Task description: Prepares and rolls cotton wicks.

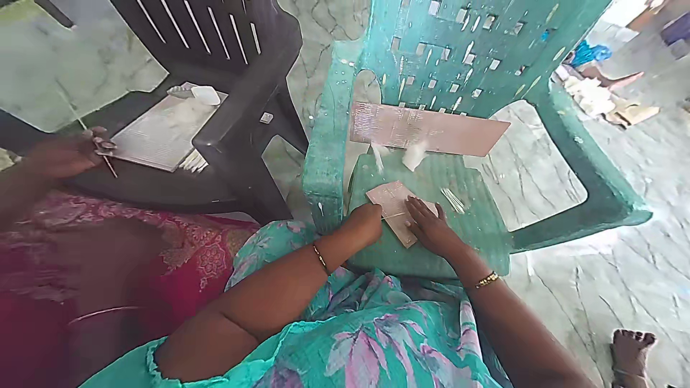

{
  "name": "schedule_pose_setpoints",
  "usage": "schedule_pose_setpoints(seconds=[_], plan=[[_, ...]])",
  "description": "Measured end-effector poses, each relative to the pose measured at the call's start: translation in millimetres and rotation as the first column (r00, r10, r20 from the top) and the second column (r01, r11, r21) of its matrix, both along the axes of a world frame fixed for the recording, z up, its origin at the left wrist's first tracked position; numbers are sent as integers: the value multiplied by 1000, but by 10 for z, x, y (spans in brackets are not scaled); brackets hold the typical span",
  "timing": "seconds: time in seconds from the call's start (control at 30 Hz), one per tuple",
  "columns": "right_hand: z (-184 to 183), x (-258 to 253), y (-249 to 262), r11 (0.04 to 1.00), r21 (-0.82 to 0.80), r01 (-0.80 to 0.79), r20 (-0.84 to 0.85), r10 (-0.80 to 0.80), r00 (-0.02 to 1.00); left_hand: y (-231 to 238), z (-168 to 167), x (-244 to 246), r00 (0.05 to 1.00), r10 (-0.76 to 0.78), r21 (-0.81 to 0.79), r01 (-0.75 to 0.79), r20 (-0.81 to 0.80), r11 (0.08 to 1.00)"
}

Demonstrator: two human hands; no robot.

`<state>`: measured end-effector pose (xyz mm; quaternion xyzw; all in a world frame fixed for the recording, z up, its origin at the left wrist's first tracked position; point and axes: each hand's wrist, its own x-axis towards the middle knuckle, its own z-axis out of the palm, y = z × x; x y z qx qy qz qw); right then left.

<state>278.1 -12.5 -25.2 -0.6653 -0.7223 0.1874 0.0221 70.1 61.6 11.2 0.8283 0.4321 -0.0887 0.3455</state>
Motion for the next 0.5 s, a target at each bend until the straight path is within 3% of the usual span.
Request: schedule_pose_setpoints(seconds=[0.17,0.33,0.5], plan=[[-59,-121,20,996,-59,-70,26,71,997,-2,-25,-2,999,-36,12,36,-23,999],[64,-67,-483,984,-126,-125,81,136,987,-89,-8,11,992,-124,-48,124,-8,991],[174,147,-819,982,-89,-166,-11,166,986,-187,28,44,986,-167,-96,167,3,981]])
